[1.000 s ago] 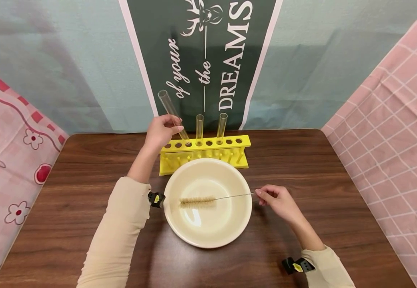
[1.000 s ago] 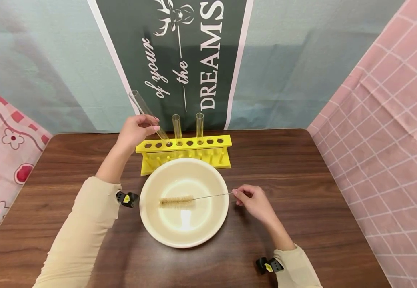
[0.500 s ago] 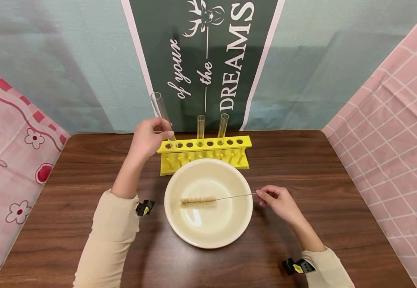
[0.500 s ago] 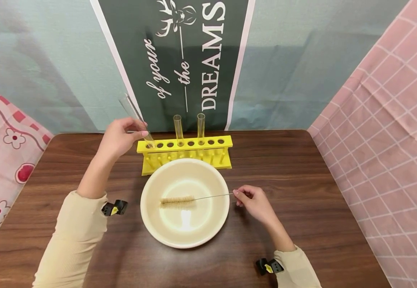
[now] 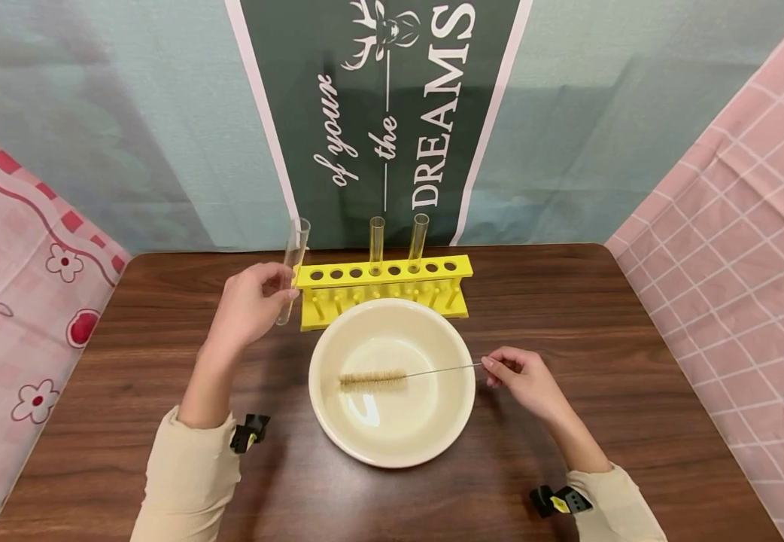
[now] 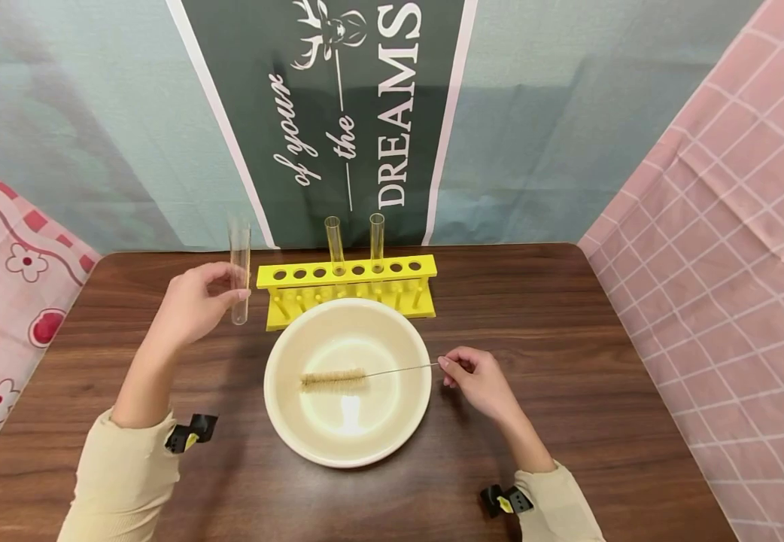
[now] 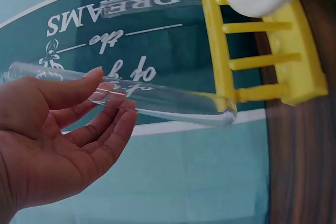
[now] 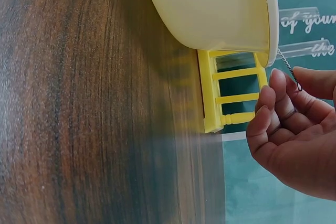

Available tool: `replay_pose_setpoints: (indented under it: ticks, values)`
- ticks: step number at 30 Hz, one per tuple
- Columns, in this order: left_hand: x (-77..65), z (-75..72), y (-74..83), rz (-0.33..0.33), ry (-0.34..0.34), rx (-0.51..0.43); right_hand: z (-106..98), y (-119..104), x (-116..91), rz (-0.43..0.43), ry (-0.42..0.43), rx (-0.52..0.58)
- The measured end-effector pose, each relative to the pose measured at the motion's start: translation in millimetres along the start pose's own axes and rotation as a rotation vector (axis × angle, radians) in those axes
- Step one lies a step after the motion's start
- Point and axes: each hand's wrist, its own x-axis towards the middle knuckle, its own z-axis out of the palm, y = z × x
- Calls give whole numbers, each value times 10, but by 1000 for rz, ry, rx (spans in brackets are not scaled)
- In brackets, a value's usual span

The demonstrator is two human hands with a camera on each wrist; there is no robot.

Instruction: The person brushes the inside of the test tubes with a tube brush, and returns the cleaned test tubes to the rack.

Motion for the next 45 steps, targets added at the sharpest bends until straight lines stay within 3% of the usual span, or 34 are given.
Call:
replay_pose_setpoints:
  ticks: [12, 17, 32, 45]
  values:
    - [-224, 61, -226, 38, -68, 194, -32, 25, -7, 0, -24, 5]
    - [-276, 117, -313, 28, -108, 237, -51, 15, -17, 13, -48, 59]
    - [-375, 184, -470, 64, -177, 262, -156, 3, 19, 5, -100, 200]
    - [-394, 172, -448, 69, -234, 246, -352, -40, 77, -33, -192, 340]
